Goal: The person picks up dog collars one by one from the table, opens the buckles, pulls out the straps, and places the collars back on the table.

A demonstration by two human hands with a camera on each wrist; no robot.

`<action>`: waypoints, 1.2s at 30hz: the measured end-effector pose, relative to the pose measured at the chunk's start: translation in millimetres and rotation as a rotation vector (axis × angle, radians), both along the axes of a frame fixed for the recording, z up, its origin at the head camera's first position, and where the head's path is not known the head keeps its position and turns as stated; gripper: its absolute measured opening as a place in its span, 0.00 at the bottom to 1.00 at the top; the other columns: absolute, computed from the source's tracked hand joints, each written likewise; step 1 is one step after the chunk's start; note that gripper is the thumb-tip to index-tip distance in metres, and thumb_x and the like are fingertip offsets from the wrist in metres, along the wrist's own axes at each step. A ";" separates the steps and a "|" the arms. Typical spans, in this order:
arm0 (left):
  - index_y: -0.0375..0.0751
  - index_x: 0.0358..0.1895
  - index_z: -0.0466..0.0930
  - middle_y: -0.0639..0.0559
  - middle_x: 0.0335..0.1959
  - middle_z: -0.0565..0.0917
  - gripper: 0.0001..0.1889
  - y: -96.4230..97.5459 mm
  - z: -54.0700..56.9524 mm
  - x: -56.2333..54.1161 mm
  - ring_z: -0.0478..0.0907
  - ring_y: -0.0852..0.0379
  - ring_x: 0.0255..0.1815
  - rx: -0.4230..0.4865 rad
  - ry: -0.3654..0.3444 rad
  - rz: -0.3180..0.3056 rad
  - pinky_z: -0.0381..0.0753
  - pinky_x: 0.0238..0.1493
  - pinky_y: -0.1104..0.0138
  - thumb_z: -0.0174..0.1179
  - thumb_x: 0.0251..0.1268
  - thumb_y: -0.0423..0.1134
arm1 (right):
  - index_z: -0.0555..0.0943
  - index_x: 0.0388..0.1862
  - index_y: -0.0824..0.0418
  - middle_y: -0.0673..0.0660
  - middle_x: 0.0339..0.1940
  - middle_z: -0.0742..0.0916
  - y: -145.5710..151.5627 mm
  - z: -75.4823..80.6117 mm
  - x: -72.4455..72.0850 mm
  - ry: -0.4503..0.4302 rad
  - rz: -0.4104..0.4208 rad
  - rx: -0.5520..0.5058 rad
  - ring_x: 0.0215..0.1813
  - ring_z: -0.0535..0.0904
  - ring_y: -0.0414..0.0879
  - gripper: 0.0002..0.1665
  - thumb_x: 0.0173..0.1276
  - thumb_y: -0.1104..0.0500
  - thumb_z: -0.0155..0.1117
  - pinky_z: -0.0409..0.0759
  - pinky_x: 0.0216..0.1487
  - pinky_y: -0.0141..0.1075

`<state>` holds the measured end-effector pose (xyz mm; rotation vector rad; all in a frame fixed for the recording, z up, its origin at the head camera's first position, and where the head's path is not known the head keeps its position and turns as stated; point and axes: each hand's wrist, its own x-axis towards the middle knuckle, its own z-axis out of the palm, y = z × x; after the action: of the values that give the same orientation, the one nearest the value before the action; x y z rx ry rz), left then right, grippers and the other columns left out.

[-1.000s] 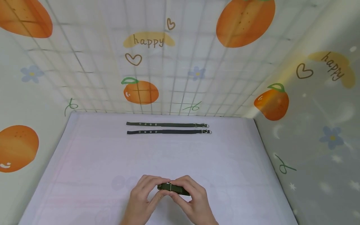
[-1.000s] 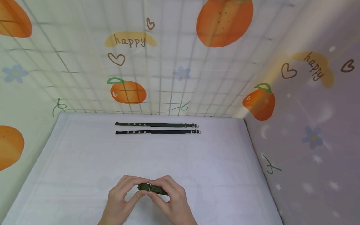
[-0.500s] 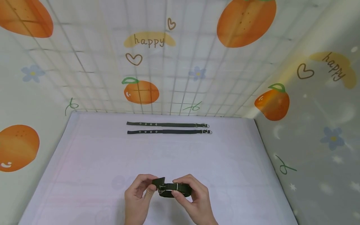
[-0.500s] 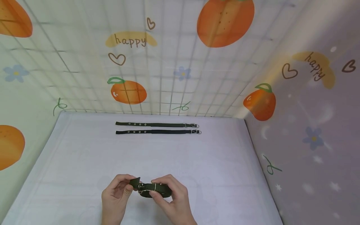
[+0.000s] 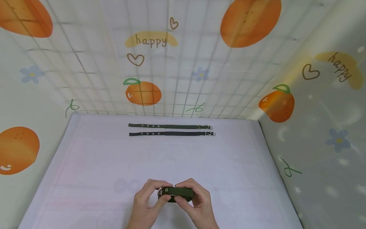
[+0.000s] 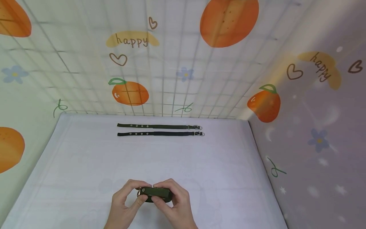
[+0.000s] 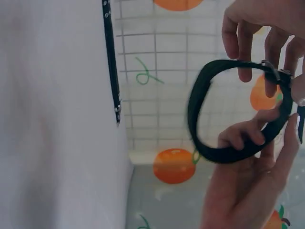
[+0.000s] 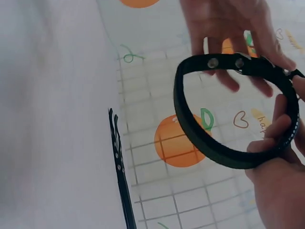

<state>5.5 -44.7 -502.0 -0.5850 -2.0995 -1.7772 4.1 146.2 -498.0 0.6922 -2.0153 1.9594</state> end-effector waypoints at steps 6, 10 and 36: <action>0.47 0.61 0.83 0.50 0.48 0.92 0.23 3.8 -3.5 1.1 0.89 0.63 0.44 0.035 -0.081 -0.064 0.88 0.49 0.68 0.71 0.66 0.24 | 0.82 0.57 0.64 0.47 0.48 0.86 -1.9 4.6 5.9 -0.149 -0.066 -0.042 0.49 0.81 0.37 0.22 0.69 0.81 0.64 0.84 0.50 0.33; 0.47 0.60 0.83 0.50 0.46 0.92 0.20 4.4 -2.6 0.5 0.87 0.68 0.39 0.023 -0.093 -0.076 0.87 0.39 0.72 0.70 0.68 0.26 | 0.83 0.54 0.57 0.52 0.52 0.83 -5.3 5.1 7.2 -0.143 -0.181 0.088 0.54 0.77 0.42 0.19 0.69 0.75 0.67 0.77 0.56 0.36; 0.48 0.60 0.83 0.55 0.46 0.88 0.19 6.0 2.2 -3.0 0.81 0.69 0.38 -0.196 0.141 -0.051 0.81 0.37 0.84 0.74 0.68 0.32 | 0.80 0.31 0.60 0.55 0.25 0.77 -15.9 1.3 3.8 -0.137 -0.168 0.005 0.30 0.71 0.40 0.18 0.76 0.79 0.56 0.75 0.33 0.38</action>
<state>2.4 -38.8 -499.8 -0.7979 -2.1919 -1.5177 8.0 130.3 -496.7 0.3853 -2.0816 1.9513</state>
